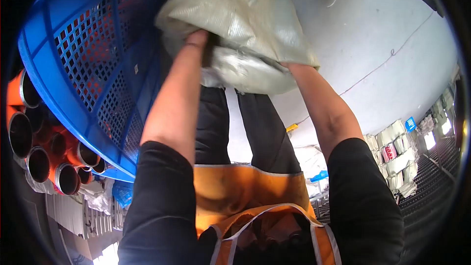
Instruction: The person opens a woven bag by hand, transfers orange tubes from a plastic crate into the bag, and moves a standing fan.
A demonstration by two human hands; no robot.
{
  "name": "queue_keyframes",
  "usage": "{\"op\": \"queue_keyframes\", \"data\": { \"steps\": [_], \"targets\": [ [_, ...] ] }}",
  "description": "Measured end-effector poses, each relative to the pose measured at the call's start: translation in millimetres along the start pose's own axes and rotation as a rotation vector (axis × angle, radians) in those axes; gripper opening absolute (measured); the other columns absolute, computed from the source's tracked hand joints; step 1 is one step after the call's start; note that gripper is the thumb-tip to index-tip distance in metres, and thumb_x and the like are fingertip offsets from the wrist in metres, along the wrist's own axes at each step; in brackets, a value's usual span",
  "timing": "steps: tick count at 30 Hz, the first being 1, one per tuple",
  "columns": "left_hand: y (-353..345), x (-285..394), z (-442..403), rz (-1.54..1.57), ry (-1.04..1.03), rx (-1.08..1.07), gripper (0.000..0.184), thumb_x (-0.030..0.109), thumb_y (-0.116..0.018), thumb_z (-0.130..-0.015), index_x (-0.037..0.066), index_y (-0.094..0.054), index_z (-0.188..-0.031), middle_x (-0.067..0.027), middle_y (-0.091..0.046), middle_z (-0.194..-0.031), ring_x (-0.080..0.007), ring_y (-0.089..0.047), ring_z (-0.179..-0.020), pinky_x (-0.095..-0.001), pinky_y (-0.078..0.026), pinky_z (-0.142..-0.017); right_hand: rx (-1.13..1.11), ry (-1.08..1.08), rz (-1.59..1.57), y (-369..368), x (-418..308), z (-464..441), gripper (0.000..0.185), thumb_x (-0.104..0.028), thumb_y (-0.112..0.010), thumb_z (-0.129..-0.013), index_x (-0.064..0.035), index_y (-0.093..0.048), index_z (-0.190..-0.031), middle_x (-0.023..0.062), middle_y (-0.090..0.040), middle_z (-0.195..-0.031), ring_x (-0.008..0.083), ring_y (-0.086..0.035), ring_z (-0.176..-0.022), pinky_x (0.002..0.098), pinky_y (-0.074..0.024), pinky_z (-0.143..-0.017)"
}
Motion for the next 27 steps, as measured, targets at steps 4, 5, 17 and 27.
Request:
{"op": "queue_keyframes", "data": {
  "steps": [4,5,17,27],
  "targets": [
    [26.2,11.8,63.2,-0.276,-0.051,0.044,0.055,0.038,-0.049,-0.087,0.007,-0.049,-0.132,-0.0162,-0.049,-0.136,-0.0308,-0.047,-0.125,-0.0379,-0.038,-0.104,-0.005,0.024,0.009,14.3,-12.4,11.1,0.05,-0.032,-0.054,-0.086,-0.008,-0.048,-0.13,0.0179,-0.043,-0.138,0.0372,-0.037,-0.129,0.0461,-0.0292,-0.108],
    [16.0,33.3,80.4,-0.347,-0.061,0.06,0.055,0.039,-0.048,-0.087,0.008,-0.049,-0.132,-0.0156,-0.047,-0.138,-0.0308,-0.046,-0.126,-0.0382,-0.037,-0.104,-0.005,0.034,0.007,9.3,-34.3,10.9,0.05,-0.032,-0.054,-0.086,-0.0081,-0.048,-0.13,0.0179,-0.043,-0.138,0.0371,-0.037,-0.129,0.046,-0.0291,-0.108],
    [-58.2,24.8,109.3,-0.942,-0.165,-0.08,0.052,0.045,-0.045,-0.09,0.016,-0.049,-0.134,-0.0114,-0.058,-0.127,-0.0277,-0.043,-0.127,-0.0435,-0.023,-0.11,-0.08,0.109,0.071,-20.8,-5.1,-145.4,0.053,-0.034,-0.054,-0.086,-0.0085,-0.047,-0.132,0.0175,-0.042,-0.139,0.0363,-0.035,-0.13,0.0456,-0.0284,-0.109],
    [-65.2,36.9,105.5,-0.831,-0.208,-0.025,0.037,0.022,-0.046,-0.089,0.02,-0.058,-0.124,-0.0097,-0.037,-0.145,-0.0298,-0.032,-0.135,-0.0474,-0.025,-0.111,-0.145,0.197,0.101,-31.2,-88.0,-81.9,0.056,-0.036,-0.055,-0.086,-0.0089,-0.045,-0.133,0.0172,-0.04,-0.14,0.0356,-0.034,-0.132,0.0453,-0.0278,-0.109]
  ]
}}
Point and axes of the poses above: each hand's wrist, its own z-axis away from the middle knuckle, its own y-axis out of the back of the hand, x = y × z, the point moved 9 cm from there along -z, towards the middle knuckle
